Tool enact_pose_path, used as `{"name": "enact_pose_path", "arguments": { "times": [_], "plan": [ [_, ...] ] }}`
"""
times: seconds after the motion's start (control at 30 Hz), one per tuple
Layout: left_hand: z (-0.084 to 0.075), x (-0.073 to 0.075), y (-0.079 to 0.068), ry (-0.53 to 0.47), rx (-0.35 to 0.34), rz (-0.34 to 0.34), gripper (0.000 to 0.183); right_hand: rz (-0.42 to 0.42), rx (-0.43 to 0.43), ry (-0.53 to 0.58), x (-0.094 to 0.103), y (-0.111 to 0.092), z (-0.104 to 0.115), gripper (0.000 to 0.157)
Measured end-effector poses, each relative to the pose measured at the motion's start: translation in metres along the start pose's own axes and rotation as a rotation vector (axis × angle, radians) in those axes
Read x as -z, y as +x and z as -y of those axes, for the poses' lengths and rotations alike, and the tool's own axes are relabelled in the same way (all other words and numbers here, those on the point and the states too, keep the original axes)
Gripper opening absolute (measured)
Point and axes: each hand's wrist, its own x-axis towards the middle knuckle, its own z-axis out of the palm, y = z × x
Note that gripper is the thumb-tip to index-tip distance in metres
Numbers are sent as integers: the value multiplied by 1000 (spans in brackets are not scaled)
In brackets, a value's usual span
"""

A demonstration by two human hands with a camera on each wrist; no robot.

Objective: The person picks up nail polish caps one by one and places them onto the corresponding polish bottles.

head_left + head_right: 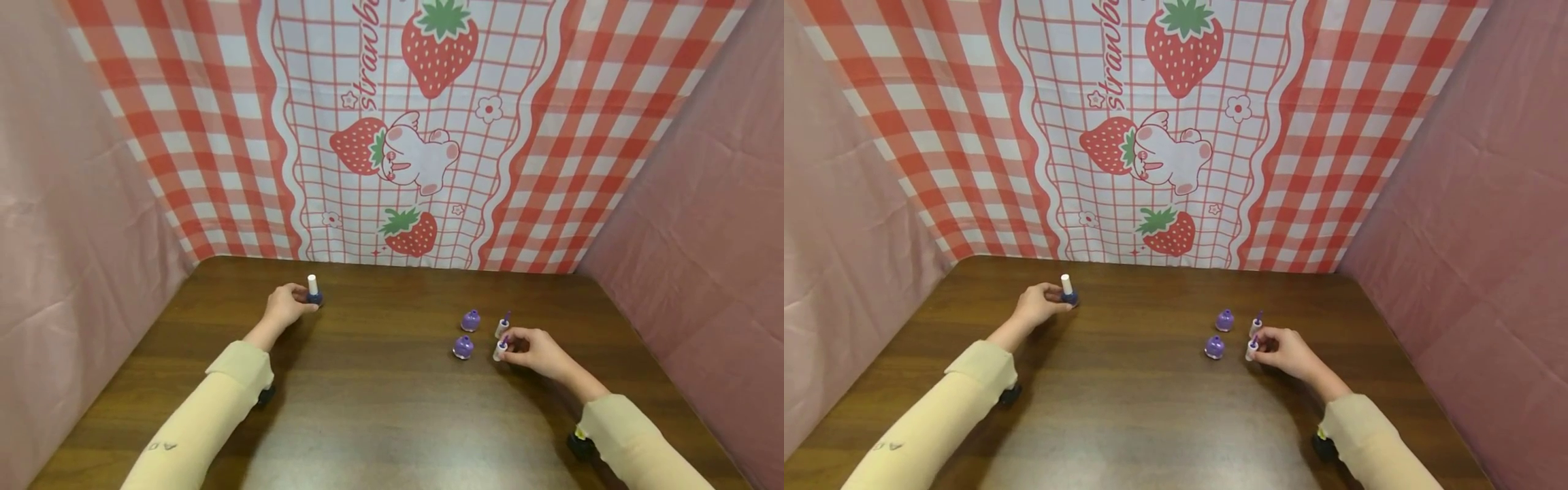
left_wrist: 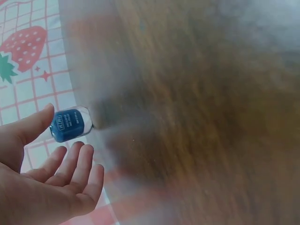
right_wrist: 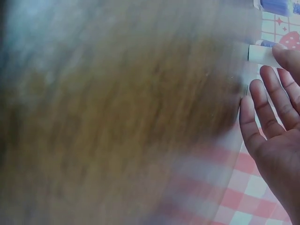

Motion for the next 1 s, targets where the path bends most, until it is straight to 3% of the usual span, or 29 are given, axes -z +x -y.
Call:
{"name": "enact_pose_path", "arguments": {
  "times": [0.43, 1.0],
  "plan": [
    [-18, 1, -23, 11, -31, -54, 41, -44, 38, 4, 0, -1, 4, 20],
    [-67, -17, -57, -215, -82, 90, 53, -40, 30, -6, -1, 1, 1, 16]
  ]
}}
